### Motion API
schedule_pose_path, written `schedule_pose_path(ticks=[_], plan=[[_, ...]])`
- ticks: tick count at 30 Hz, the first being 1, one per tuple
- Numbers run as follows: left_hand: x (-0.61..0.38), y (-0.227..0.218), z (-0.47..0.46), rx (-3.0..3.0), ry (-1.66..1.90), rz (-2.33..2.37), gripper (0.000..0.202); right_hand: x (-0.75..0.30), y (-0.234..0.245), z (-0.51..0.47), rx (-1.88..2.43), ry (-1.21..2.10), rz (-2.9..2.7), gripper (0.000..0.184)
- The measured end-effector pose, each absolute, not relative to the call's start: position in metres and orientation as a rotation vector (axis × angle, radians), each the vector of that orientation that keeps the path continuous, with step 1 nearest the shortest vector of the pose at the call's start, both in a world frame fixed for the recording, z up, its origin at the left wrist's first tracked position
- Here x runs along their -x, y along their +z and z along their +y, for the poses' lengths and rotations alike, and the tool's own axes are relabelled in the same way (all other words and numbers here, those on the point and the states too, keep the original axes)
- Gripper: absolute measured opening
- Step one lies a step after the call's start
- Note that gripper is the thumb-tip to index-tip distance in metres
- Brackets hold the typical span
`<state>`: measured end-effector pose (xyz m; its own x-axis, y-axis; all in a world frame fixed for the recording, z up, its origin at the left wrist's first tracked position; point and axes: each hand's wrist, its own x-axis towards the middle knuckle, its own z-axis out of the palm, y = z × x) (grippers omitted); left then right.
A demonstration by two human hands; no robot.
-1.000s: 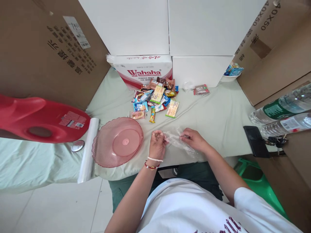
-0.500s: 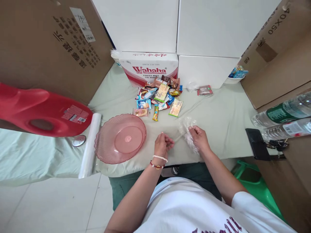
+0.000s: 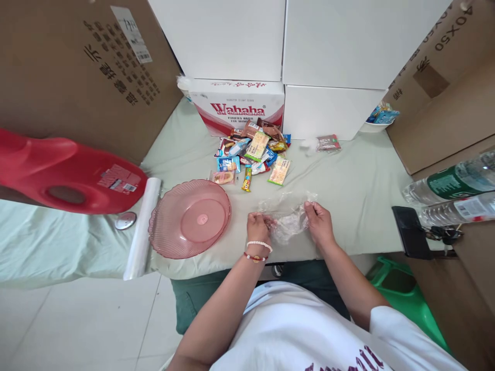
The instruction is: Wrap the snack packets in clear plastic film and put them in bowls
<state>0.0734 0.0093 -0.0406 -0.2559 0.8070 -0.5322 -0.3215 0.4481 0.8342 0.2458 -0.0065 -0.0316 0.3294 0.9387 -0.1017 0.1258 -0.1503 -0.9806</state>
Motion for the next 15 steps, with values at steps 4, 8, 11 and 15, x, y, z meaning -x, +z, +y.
schedule_pose_path(ticks=[4,8,11,15], plan=[[-0.057,-0.036,0.02,-0.575,1.179,1.527,0.023,-0.277,-0.025,0.0,1.519,1.288,-0.777,0.059],[-0.047,-0.035,0.028,-0.683,1.165,1.566,0.019,-0.311,-0.012,0.009,1.526,1.421,-0.758,0.056],[-0.048,-0.039,0.031,-0.698,1.135,1.571,0.017,-0.321,-0.008,0.016,1.457,1.426,-0.766,0.051],[-0.05,-0.046,0.036,-0.689,1.085,1.547,0.019,-0.323,-0.01,0.03,1.417,1.482,-0.761,0.047]])
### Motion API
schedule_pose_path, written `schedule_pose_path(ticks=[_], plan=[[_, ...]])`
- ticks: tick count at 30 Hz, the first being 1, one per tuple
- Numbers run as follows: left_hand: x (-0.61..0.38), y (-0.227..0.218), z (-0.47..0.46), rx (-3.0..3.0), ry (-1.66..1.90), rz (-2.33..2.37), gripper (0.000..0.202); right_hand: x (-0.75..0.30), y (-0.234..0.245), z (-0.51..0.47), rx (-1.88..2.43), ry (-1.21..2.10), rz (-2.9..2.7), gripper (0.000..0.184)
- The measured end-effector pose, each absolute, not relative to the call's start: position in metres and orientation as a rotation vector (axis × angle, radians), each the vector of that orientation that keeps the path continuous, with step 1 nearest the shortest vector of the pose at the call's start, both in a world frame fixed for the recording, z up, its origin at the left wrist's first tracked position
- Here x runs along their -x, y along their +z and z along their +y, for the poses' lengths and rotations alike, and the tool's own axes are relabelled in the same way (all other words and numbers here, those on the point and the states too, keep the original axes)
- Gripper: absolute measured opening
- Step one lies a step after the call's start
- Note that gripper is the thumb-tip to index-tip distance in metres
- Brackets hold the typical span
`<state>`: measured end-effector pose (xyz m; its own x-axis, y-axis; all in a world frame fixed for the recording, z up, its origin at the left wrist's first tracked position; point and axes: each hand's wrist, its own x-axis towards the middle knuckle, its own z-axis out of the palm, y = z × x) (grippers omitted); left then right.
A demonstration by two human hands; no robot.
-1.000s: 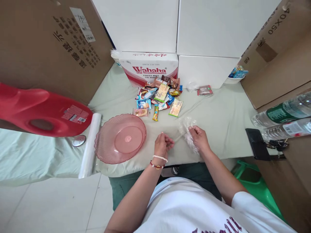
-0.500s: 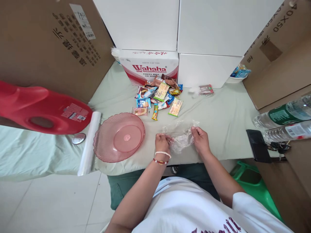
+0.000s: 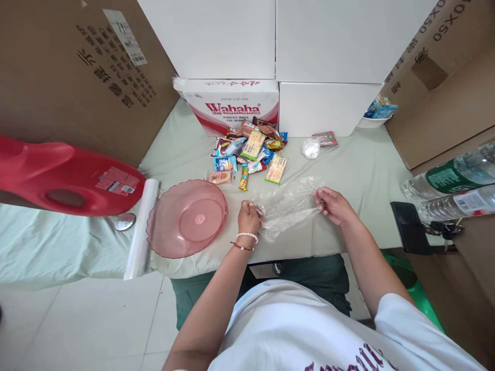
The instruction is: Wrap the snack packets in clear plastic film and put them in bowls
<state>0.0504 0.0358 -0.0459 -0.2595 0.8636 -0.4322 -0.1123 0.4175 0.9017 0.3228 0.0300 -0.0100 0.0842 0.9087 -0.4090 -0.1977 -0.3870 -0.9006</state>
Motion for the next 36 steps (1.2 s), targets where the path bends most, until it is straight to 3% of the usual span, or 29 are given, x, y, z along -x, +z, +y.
schedule_pose_path(ticks=[3,5,8,10,12,16,23,26,29,32,36], plan=[[-0.049,-0.048,0.042,-0.636,1.056,1.543,0.02,-0.321,-0.009,0.036,1.487,1.481,-0.795,0.042],[-0.047,-0.047,0.046,-0.575,1.055,1.551,0.018,-0.317,-0.006,0.032,1.459,1.544,-0.79,0.05],[-0.047,-0.047,0.051,-0.498,1.064,1.562,0.014,-0.304,-0.005,0.015,1.367,1.749,-0.775,0.096],[-0.047,-0.046,0.053,-0.478,1.063,1.568,0.014,-0.296,-0.006,0.003,1.352,1.808,-0.748,0.113],[-0.047,-0.045,0.052,-0.485,1.048,1.575,0.013,-0.293,-0.006,-0.006,1.34,1.818,-0.71,0.105],[-0.044,-0.04,0.046,-0.595,0.951,1.588,0.007,-0.313,0.004,-0.012,1.237,1.897,-0.647,0.072],[-0.03,-0.031,0.046,-0.962,0.787,1.707,0.01,-0.361,0.007,-0.001,1.507,1.789,-0.979,0.09],[-0.025,-0.024,0.045,-1.093,0.808,1.831,0.007,-0.365,-0.007,0.002,1.681,1.524,-1.199,0.078],[-0.032,-0.015,0.029,-1.307,0.928,1.975,0.028,-0.357,-0.021,-0.002,1.662,1.369,-1.291,0.065],[-0.049,-0.008,0.003,-1.798,1.064,2.027,0.031,-0.338,-0.032,-0.009,1.618,1.308,-1.257,0.063],[-0.063,-0.017,-0.023,-2.369,0.756,1.731,0.036,-0.313,-0.044,-0.01,1.655,1.206,-1.167,0.061]])
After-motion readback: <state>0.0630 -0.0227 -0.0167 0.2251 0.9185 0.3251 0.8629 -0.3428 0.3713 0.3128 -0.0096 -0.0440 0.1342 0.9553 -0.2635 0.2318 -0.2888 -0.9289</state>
